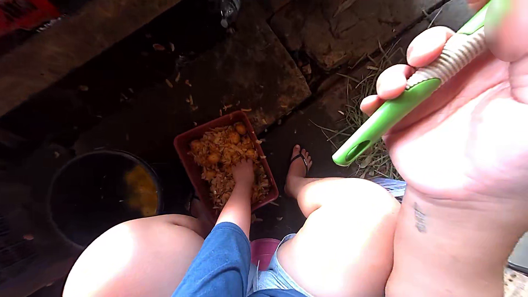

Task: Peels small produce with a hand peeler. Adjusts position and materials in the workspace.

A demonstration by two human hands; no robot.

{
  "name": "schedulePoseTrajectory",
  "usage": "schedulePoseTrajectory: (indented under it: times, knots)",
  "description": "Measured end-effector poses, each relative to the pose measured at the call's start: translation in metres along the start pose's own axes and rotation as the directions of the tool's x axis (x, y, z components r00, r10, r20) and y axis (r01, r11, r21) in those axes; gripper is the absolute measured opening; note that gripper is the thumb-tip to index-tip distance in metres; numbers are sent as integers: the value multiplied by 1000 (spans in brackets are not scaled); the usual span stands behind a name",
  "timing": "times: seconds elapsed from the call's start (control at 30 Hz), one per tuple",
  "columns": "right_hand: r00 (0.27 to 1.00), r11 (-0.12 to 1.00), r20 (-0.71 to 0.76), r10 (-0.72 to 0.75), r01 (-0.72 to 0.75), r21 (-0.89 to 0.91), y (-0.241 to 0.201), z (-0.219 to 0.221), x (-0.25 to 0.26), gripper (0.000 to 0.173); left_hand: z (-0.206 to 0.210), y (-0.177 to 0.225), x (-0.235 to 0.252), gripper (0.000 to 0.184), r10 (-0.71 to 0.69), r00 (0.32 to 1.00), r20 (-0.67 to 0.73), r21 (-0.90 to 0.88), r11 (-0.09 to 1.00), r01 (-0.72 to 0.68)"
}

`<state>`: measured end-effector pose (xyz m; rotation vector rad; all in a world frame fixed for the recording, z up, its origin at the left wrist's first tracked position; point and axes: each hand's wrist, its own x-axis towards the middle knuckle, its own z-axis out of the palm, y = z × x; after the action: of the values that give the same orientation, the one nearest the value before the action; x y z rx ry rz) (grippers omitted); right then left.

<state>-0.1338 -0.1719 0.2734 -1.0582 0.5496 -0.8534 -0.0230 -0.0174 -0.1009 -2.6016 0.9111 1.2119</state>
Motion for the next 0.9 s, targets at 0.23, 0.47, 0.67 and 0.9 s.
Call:
schedulePoseTrajectory:
  times: [0.23,0.47,0.67,0.9]
  knots:
    - [1000,999,18,2,-1,-42,8,16,4,29,-35,-17,-14,57,-171,985,19,-447,880,161]
    - [989,989,42,142,-144,37,33,51,-7,25,-136,-40,-74,36,8,1000,4,-951,309,1]
    - [974,993,216,74,-52,-107,59,85,-23,23,-221,-69,-186,25,222,950,-221,-973,19,-231]
    - [946,967,318,66,17,-253,62,104,-57,34,-203,-74,-276,49,171,880,-444,-863,-344,-369]
